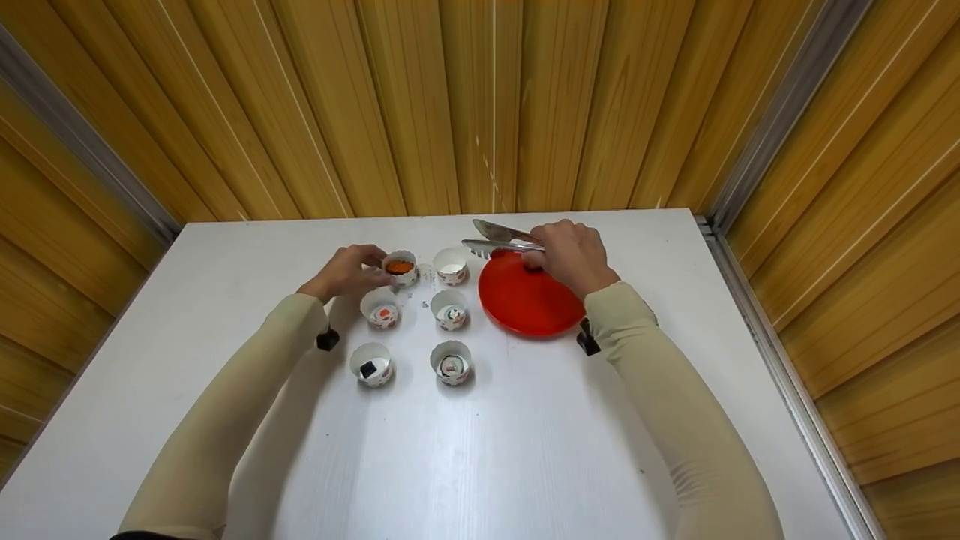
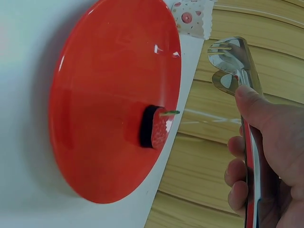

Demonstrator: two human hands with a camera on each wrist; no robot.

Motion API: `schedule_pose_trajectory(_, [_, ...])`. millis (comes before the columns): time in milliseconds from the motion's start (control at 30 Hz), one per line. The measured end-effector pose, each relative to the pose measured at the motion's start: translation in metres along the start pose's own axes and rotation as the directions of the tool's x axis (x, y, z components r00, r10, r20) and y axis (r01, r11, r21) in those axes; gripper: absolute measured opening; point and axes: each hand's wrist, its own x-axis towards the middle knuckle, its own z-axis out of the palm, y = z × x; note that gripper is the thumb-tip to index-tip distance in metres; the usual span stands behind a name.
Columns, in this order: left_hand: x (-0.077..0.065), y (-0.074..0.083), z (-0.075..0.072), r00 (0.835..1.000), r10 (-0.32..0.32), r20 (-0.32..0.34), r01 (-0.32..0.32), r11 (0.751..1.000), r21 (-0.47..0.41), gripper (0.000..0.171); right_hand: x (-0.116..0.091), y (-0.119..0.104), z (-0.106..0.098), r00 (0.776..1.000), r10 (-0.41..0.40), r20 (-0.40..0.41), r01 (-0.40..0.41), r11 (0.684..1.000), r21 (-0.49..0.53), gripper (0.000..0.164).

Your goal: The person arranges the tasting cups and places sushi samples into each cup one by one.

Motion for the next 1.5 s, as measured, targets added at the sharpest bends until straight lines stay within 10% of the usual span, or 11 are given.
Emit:
schedule_pose_trajectory(600, [-0.005, -0.003, -0.01, 1.0, 0.009, 0.005, -0.009, 1.0, 0.012, 0.062, -0.018, 0.031, -0.003, 0.997, 0.073, -0.005, -0.073, 0.995, -0.073, 0.039])
schedule_pose_trajectory(1200, [-0.002, 0.021, -0.01, 0.98, 0.2, -0.011, -0.197, 0.974, 0.109, 0.065, -0.032, 0.056, -0.005, 0.992, 0.118, 0.034, -0.115, 0.99, -0.078, 0.041])
schedule_pose_trajectory(1500, [0.004, 0.038, 0.0, 0.982, 0.189, -0.01, -0.187, 0.977, 0.106, 0.071, -0.038, 0.06, -0.004, 0.993, 0.109, 0.039, -0.106, 0.992, -0.073, 0.042])
